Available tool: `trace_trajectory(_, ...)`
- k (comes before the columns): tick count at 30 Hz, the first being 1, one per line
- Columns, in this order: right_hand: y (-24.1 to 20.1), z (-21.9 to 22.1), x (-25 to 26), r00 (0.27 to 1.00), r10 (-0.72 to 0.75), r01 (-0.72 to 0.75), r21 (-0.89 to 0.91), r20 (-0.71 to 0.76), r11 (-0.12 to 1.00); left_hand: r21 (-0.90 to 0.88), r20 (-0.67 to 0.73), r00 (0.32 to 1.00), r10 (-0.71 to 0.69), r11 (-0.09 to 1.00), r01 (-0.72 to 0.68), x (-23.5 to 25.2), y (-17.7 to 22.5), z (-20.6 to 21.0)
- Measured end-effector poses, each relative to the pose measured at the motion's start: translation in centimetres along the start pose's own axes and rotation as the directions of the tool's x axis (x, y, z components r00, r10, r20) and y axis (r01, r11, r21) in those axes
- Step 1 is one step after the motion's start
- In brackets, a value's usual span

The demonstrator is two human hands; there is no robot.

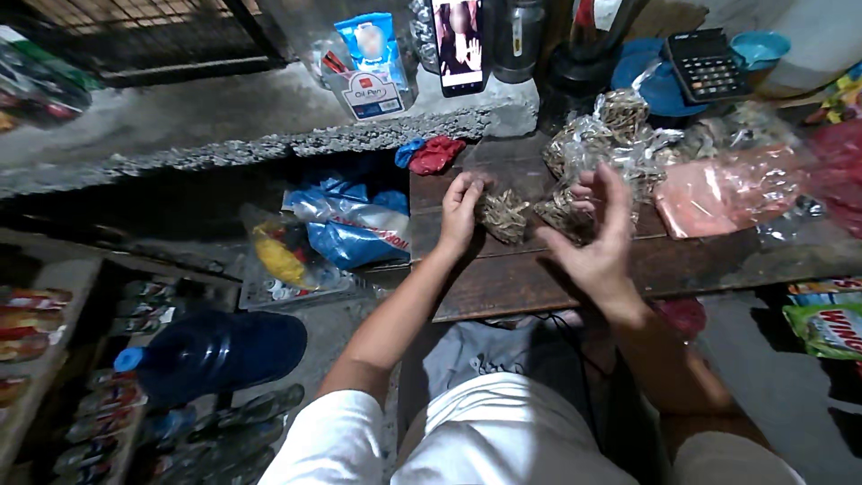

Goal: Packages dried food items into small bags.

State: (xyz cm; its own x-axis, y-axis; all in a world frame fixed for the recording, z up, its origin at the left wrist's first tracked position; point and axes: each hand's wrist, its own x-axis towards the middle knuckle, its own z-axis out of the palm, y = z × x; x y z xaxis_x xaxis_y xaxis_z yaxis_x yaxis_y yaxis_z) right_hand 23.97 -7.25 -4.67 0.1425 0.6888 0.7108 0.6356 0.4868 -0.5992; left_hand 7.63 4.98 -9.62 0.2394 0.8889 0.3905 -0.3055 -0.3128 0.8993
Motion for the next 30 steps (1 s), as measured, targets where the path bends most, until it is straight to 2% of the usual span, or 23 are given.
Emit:
trace_trajectory(3,0.3,1.8,0.1,0.944,0.259,-0.291,0.144,0.203,0.946,0.063,0.083,0.996,0.04,0.997,-0.045,-2.2,1.2,-0.5)
trace_trajectory(6,0.4,2.6,1.0,0.912,0.299,-0.372,0.261,0.281,0.891,0.156,0.154,0.986,0.057,0.984,-0.081,-4.2,2.3,-1.6)
trace_trajectory(11,0.7,2.4,2.2,0.953,0.181,-0.262,0.358,0.243,0.896,0.111,0.123,0.983,0.136,0.982,-0.15,-4.2,3.7,-3.3)
trace_trajectory(17,0.5,2.0,2.2,0.956,0.144,-0.223,0.315,0.257,0.923,0.093,0.086,0.985,0.147,0.984,-0.155,-4.3,4.7,-3.7)
trace_trajectory(22,0.6,1.9,1.1,0.915,0.01,-0.107,0.216,0.404,0.97,0.127,0.091,0.987,0.132,0.982,-0.143,-5.1,5.2,-3.2)
trace_trajectory(24,0.3,1.8,1.1,0.936,0.021,-0.111,0.237,0.351,0.965,0.128,0.079,0.987,0.139,0.981,-0.148,-5.2,5.1,-3.2)
trace_trajectory(27,0.7,1.1,1.6,0.98,0.016,-0.072,0.28,0.198,0.957,0.131,0.074,0.986,0.151,0.978,-0.16,-5.3,5.2,-3.4)
trace_trajectory(30,1.0,0.4,1.9,0.982,0.01,-0.06,0.262,0.188,0.963,0.124,0.085,0.984,0.156,0.978,-0.166,-5.4,5.2,-3.7)
